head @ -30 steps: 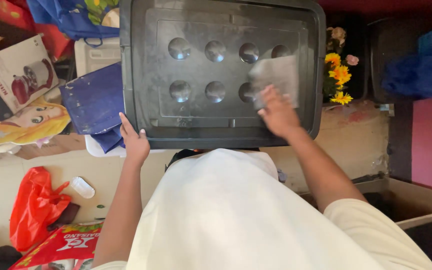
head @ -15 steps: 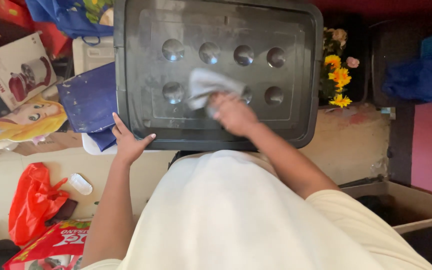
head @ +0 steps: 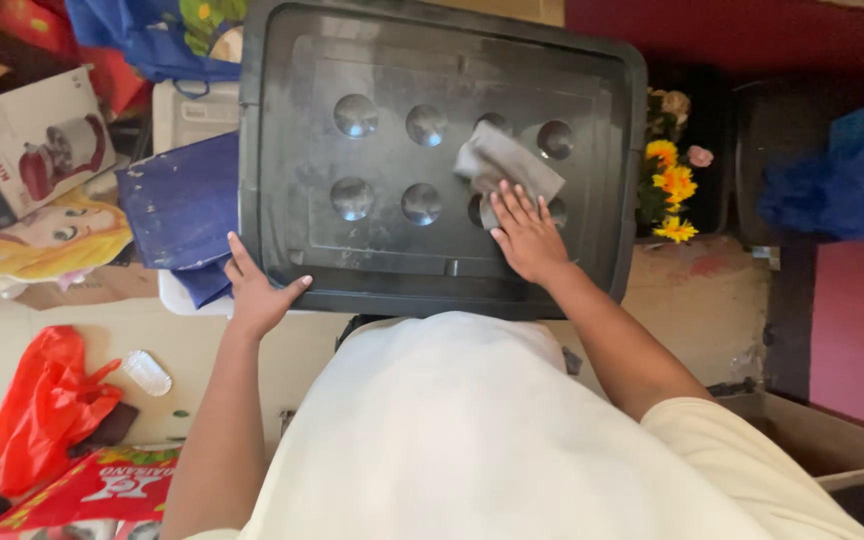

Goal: Wiping a plastic container lid and then sorting artificial flowers in a storage box.

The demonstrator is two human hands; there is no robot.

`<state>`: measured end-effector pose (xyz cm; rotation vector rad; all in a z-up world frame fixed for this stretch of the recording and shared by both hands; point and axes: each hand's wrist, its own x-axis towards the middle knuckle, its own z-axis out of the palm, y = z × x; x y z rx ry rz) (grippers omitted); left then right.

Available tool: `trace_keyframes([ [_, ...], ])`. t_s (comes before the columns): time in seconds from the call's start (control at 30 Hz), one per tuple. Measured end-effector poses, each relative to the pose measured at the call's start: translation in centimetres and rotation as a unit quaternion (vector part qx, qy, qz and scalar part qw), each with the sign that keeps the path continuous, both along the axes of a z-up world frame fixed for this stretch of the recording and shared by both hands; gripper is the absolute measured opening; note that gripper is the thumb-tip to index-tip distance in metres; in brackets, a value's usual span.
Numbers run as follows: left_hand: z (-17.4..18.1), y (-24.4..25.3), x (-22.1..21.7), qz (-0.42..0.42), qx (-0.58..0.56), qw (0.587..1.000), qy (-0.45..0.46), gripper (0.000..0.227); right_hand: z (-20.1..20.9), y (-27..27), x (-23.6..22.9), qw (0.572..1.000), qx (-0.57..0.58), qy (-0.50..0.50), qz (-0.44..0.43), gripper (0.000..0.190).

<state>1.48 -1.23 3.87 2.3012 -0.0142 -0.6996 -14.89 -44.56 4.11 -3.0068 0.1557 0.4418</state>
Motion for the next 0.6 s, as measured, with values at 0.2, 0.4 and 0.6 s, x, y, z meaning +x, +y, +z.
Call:
trace_keyframes([
  [0.2, -0.1, 0.3, -0.2, 0.002, -0.002, 1.000, -0.001, 0.137, 2.9, 8.3, 1.1, 0.989, 0.066, -0.087, 0.102, 0.060],
  [0.4, 0.0, 0.2, -0.1, 0.005, -0.005, 1.000, 0.011, 0.133, 2.1, 6.7, 3.9, 0.963, 0.006, -0.191, 0.189, 0.056],
  [0.6, 0.3, 0.0, 0.0, 0.003, 0.007, 1.000, 0.011, 0.133, -1.0, 5.0, 8.0, 0.983, -0.006, -0.087, 0.161, 0.062],
])
